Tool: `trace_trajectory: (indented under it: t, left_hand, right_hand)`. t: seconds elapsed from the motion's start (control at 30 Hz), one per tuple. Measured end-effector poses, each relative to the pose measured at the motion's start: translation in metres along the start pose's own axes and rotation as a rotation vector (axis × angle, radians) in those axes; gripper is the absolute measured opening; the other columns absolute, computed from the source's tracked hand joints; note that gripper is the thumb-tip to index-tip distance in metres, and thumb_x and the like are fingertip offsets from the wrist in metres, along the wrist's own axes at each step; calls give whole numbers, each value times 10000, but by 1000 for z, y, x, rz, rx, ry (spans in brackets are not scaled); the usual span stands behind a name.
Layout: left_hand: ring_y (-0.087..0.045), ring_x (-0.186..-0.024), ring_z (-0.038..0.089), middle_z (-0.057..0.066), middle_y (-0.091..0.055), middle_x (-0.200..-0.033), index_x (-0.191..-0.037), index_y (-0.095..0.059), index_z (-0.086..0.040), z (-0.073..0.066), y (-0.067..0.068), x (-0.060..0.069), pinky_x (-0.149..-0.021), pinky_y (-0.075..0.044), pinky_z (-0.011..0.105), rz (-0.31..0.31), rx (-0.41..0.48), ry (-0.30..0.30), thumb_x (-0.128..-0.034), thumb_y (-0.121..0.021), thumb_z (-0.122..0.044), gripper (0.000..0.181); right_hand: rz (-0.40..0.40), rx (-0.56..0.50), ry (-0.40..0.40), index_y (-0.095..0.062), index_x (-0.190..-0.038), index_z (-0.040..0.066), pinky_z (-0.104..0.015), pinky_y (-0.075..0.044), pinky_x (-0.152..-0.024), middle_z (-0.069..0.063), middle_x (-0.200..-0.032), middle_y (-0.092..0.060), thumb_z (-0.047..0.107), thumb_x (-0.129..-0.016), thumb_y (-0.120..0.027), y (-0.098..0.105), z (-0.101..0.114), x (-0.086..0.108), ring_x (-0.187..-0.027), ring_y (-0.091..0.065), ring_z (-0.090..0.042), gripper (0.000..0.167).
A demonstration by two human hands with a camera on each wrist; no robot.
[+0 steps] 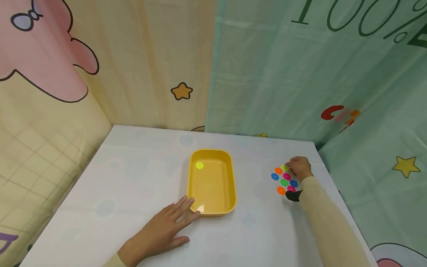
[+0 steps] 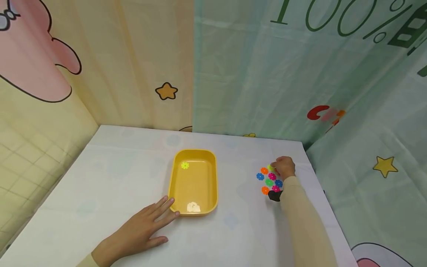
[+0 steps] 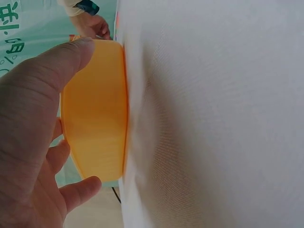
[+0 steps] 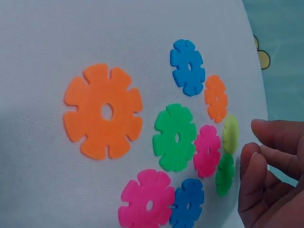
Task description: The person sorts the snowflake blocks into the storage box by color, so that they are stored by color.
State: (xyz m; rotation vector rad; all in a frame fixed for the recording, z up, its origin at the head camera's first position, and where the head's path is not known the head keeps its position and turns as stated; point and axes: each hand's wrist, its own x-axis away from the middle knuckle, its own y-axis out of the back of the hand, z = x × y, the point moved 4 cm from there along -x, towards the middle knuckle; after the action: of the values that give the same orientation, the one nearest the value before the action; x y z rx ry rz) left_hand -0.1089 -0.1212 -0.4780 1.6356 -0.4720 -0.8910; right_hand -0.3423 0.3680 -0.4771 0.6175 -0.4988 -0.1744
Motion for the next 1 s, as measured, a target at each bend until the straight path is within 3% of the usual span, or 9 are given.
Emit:
trace_trajectory:
  t: [0.27,0.57,1.0]
  left_hand:
    - [-377,-1478,343,151,-337,-1639,-1558,-439,-250,-1,1,1,-1001,-528,479,-1,-8,-2,-868,-742,-532,806]
    - [-370,-1483,334,143,-322,-1648,-1553,-445,-256,-1,0,1,-1005,-526,477,-6,-19,-3,-868,-742,-528,795]
    - [-382,-1475,344,153,-354,-1630,-1553,-449,-245,0,0,0,-990,-533,471,-25,-8,-9,-858,-759,-507,805]
  right_hand:
    - [5,88,37,-506,-1373,-62,-305,-506,-786,-219,-1203,-554,166,-984,-649,-9,1,-1,-982,-535,-306,473]
    - [-1,206,58,-555,-1305,-69,-373,-518,-809,-240,-1183,-601,160,-986,-653,-11,3,2,-986,-554,-337,405]
    - [-46,234,80,-612,-1205,-69,-494,-495,-939,-246,-1185,-603,189,-994,-636,-11,4,5,-1036,-532,-373,334]
